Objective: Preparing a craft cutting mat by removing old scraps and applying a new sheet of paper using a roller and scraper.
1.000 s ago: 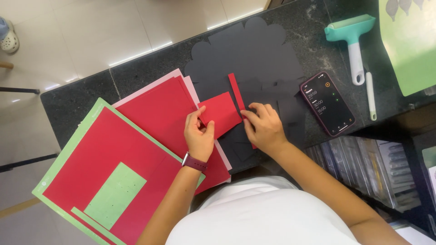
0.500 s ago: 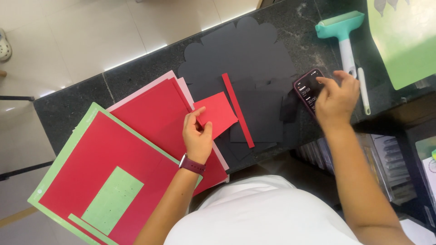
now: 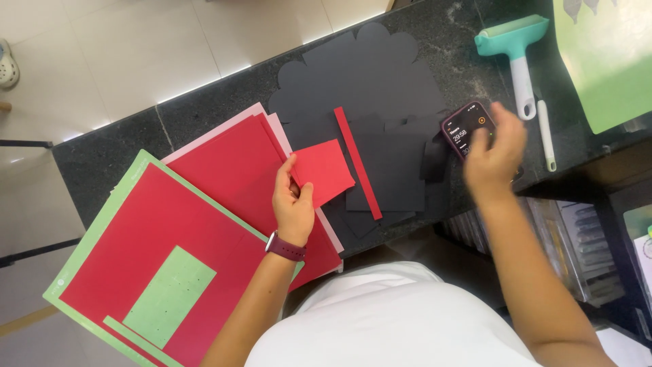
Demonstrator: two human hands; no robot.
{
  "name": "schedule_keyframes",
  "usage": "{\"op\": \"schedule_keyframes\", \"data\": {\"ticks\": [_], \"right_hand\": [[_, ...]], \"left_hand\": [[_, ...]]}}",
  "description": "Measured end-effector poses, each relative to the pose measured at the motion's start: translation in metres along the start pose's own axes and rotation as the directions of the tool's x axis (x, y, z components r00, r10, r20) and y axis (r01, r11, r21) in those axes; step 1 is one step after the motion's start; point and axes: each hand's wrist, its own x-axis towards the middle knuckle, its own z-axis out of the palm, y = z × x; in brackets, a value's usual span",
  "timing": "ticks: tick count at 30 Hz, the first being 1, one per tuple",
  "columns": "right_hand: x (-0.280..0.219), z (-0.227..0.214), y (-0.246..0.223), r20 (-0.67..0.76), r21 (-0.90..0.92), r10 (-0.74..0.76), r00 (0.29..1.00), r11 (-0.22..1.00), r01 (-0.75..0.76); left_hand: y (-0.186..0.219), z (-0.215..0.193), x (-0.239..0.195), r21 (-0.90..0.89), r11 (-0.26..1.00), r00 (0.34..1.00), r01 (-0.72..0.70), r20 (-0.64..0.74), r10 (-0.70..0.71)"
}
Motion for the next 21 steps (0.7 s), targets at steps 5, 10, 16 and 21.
{"op": "schedule_keyframes", "data": {"ticks": [5,10,16,21], "right_hand": [[-0.029,0.016,-0.115,0.237,0.084,-0.128,0.963,0.99,0.111],[-0.063,0.043,-0.136,0.403,0.075,-0.175,0.898,0.985,0.158],[-0.049,0.043,-0.118,0.362,0.048,-0.096,0.927,0.995,0.084],[-0.046,0.039,-0.138,0.398,0.043,-0.188,0.898,0.982,0.186]], "left_hand": [[-0.021,-0.002,0.001,-0.047,0.999,1.0,-0.019,0.02,0.02],[-0.027,-0.006,0.007,-0.014,0.998,0.998,-0.055,0.005,0.056],[-0.024,-0.006,0.001,-0.034,0.999,1.0,-0.029,0.002,0.029],[-0.032,0.001,0.004,0.103,0.993,0.998,0.052,0.019,-0.054]]}}
